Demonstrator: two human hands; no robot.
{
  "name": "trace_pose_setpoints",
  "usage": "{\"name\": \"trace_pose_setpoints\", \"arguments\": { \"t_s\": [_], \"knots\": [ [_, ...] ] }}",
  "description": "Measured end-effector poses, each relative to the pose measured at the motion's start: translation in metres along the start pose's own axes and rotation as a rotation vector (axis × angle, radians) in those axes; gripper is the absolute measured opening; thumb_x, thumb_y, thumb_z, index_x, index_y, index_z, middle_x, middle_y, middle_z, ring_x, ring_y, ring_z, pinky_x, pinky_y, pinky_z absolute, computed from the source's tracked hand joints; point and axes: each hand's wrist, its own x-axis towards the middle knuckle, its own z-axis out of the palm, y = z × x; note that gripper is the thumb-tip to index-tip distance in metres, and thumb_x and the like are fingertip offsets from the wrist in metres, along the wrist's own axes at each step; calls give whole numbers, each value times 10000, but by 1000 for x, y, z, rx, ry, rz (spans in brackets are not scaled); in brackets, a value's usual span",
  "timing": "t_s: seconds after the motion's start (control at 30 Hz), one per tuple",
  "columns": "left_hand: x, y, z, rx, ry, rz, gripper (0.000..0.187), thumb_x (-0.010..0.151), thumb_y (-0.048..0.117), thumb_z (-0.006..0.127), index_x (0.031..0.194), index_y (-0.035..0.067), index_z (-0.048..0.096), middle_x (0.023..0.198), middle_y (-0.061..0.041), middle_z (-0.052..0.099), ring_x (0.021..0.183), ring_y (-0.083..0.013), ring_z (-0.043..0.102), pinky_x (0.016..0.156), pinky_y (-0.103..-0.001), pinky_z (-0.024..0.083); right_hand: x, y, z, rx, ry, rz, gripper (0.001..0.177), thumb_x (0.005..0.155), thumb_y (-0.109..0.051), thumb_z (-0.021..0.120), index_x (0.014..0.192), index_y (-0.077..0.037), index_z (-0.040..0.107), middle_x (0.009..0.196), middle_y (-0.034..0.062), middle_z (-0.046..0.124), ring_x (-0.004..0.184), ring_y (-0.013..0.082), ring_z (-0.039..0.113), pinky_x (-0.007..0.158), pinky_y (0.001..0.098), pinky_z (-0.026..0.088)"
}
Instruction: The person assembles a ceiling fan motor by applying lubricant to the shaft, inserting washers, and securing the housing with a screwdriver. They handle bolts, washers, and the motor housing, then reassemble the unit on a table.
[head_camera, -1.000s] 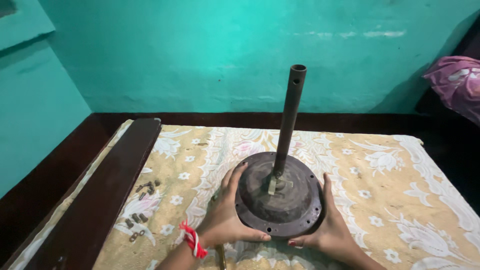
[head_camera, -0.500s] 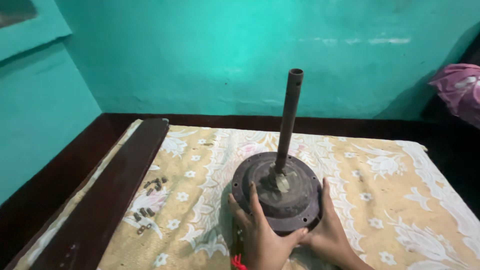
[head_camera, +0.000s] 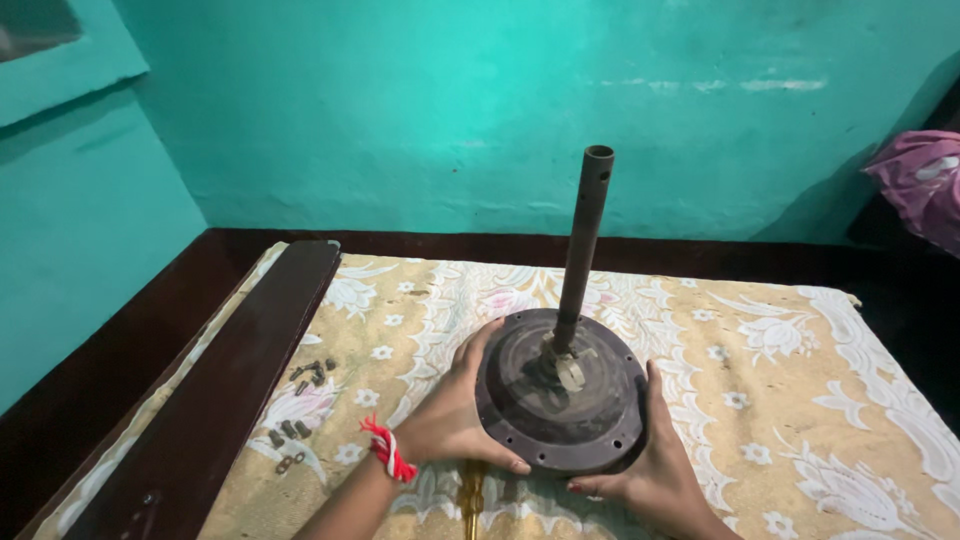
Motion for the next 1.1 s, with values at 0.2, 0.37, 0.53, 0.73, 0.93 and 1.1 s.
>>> {"name": "trace_pose_setpoints", "arguments": {
  "t_s": [0.2, 0.37, 0.53, 0.73, 0.93, 1.1],
  "knots": [
    [-20, 60, 50, 80, 319, -261, 1535, 447, 490, 1043, 1579, 209, 45, 1590, -327, 72, 1483, -516, 191, 1174, -584, 287, 0, 14, 0, -183, 49, -100, 1734, 341, -249, 1052, 1603, -36, -117, 1582, 260, 319, 1397, 331, 420, 1160, 403, 360],
    [-18, 97, 99, 62, 469, -531, 1529, 513, 456, 1089, 1580, 251, 13, 1547, -410, -158, 1470, -605, 21, 1147, -602, 263, -5, 20, 0, -15, 43, -194, 1615, 426, -265, 977, 1599, 27, -93, 1498, 267, 444, 1331, 338, 536, 1100, 400, 432],
    [-16, 51, 49, 27, 226, -280, 1739, 392, 501, 1019, 1604, 219, -195, 1616, -333, -18, 1519, -509, 119, 1213, -575, 246, -2, 8, -1, -151, 59, -152, 1699, 375, -273, 1045, 1599, 10, -99, 1508, 266, 394, 1362, 324, 480, 1130, 391, 389],
    [18, -14, -11, 80, -142, 129, 1787, 417, 495, 1025, 1593, 82, -255, 1675, -283, 42, 1568, -449, 120, 1266, -502, 198, -3, -1, 0, -109, 16, -102, 1707, 398, -245, 1046, 1600, -26, -147, 1538, 242, 417, 1363, 310, 484, 1140, 390, 384],
    [-1, -4, 2, -29, -16, 45, 1604, 483, 502, 1012, 1642, 100, -20, 1668, -215, 219, 1571, -407, 274, 1296, -468, 265, -1, -4, 0, -72, 2, -62, 1721, 393, -161, 1046, 1584, -53, -191, 1542, 220, 410, 1358, 295, 489, 1147, 377, 379],
    [-8, 19, 28, 19, 161, -142, 1585, 372, 439, 1044, 1561, 163, 34, 1627, -231, 107, 1505, -444, 202, 1201, -547, 264, 0, -2, 1, -32, -10, -61, 1726, 384, -180, 1048, 1591, -53, -180, 1549, 218, 412, 1354, 297, 504, 1144, 380, 407]
  ]
}}
